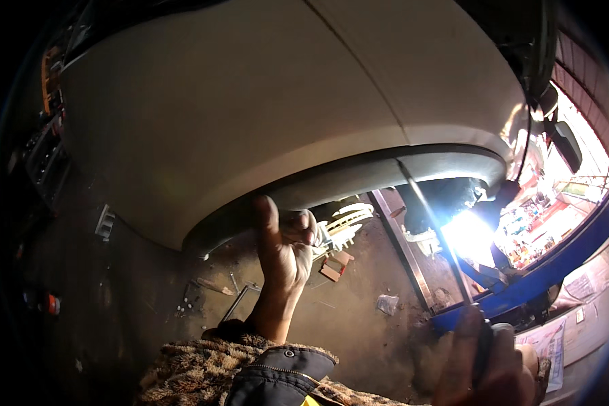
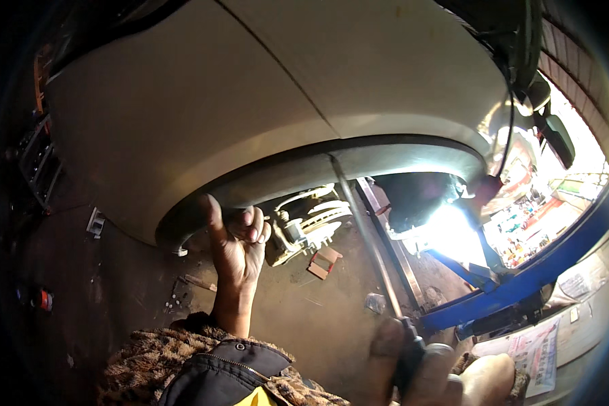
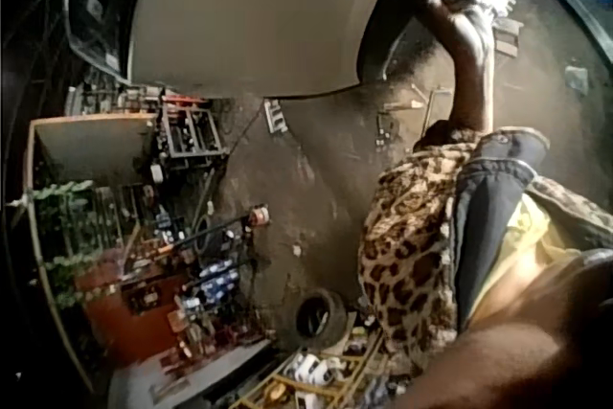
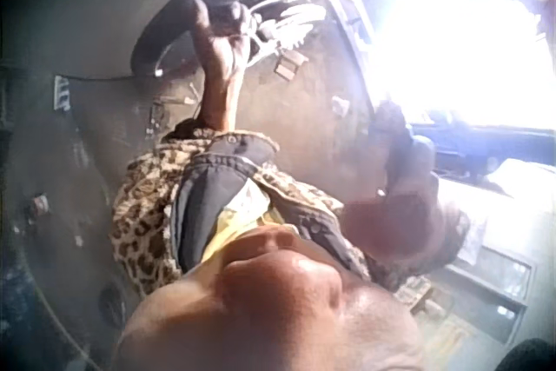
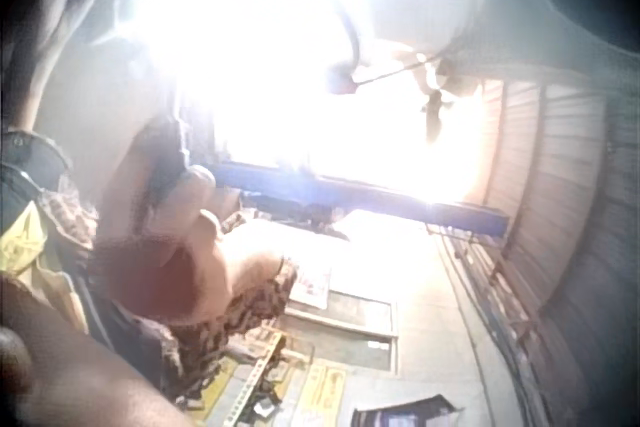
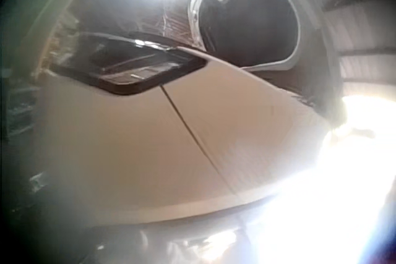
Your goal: The person uses a screwdriver to pry and fit a plastic wheel arch liner into the wheel well of a car. They repeatedly adjust the liner's position around the wheel opening and then move a tire nearby.
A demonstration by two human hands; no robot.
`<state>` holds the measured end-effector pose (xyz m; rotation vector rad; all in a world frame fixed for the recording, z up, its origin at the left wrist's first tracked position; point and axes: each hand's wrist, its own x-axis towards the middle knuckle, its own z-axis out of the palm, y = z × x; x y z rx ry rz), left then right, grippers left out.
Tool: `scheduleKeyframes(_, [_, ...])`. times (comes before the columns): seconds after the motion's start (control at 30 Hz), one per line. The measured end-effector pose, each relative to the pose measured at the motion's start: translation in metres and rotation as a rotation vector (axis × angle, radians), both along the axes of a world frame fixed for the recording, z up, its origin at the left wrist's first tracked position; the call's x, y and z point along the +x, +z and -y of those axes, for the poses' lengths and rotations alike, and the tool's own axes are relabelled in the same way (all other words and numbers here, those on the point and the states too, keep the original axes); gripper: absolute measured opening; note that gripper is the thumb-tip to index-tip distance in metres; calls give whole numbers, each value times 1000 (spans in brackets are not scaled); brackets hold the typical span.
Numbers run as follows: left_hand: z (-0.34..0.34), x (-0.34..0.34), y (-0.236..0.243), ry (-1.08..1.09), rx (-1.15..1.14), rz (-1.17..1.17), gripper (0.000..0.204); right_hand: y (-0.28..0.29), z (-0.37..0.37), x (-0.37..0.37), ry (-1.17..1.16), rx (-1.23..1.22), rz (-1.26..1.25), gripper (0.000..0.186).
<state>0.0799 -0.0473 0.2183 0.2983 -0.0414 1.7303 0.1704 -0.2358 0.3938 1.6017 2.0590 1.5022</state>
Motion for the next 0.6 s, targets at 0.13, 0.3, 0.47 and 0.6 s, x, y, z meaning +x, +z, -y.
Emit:
scheduleKeyframes(0.13, [-8, 8, 8, 110, 67, -105, 56, -21, 10, -3, -37, 29, 96, 31])
scheduleKeyframes(0.3, [-11, -8, -5, 73, 65, -159, 55, -26, 18, 9, 64, 78, 64, 32])
scheduleKeyframes(0.47, [-4, -28, -18, -124, 150, -273, 59, -48, 1, 41, 296, 93, -330, 30])
scheduleKeyframes(0.6, [10, -36, -84, -245, -22, -813, 39, -109, -32, 60, 513, 96, -817, 37])
